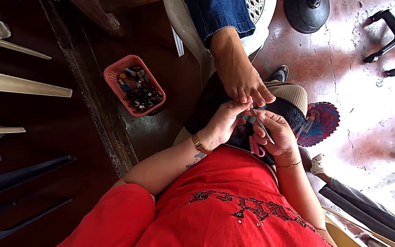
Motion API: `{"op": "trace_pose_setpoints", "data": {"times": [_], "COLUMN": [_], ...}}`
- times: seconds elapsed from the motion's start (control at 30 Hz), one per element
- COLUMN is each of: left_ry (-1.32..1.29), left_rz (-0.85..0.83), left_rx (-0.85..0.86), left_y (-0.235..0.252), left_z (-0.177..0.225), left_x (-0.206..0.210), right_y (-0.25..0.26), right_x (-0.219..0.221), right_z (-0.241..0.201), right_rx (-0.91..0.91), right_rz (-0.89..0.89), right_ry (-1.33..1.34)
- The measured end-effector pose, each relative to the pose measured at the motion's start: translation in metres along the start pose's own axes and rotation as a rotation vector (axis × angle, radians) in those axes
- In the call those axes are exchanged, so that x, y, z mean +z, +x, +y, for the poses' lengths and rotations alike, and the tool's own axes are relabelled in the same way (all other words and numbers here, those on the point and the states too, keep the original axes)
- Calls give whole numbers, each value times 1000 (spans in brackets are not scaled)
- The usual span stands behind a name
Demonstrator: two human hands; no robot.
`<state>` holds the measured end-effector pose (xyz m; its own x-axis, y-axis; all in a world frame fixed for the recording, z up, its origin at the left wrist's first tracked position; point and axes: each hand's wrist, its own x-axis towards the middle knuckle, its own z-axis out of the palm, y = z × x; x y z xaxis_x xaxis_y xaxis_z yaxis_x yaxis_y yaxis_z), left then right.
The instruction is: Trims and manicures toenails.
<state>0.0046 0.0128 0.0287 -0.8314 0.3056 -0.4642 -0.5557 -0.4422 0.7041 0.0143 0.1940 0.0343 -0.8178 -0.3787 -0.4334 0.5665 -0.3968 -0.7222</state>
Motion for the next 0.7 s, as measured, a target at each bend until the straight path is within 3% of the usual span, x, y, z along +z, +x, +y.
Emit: {"op": "trace_pose_setpoints", "data": {"times": [0.2, 0.3, 0.43, 0.57, 0.63, 0.7], "left_ry": [-97, -81, -74, -164, -196, -207], "left_rz": [31, 27, 13, 24, 34, 59], "left_rx": [-16, -28, -42, -64, -57, -79], "left_y": [11, 8, 2, 4, 6, 9], "left_z": [0, 1, 1, 0, 0, 0], "left_x": [2, 2, 1, 4, 3, 3], "right_y": [1, 0, 4, 21, 37, 47], "right_x": [0, -8, 0, 38, 58, 70], "right_z": [3, 6, 3, -17, -27, -38], "right_rx": [-42, -144, -471, -726, -900, -1053], "right_rz": [-1, -112, -138, -191, -80, 78], "right_ry": [-34, 26, -24, -390, -653, -741]}}
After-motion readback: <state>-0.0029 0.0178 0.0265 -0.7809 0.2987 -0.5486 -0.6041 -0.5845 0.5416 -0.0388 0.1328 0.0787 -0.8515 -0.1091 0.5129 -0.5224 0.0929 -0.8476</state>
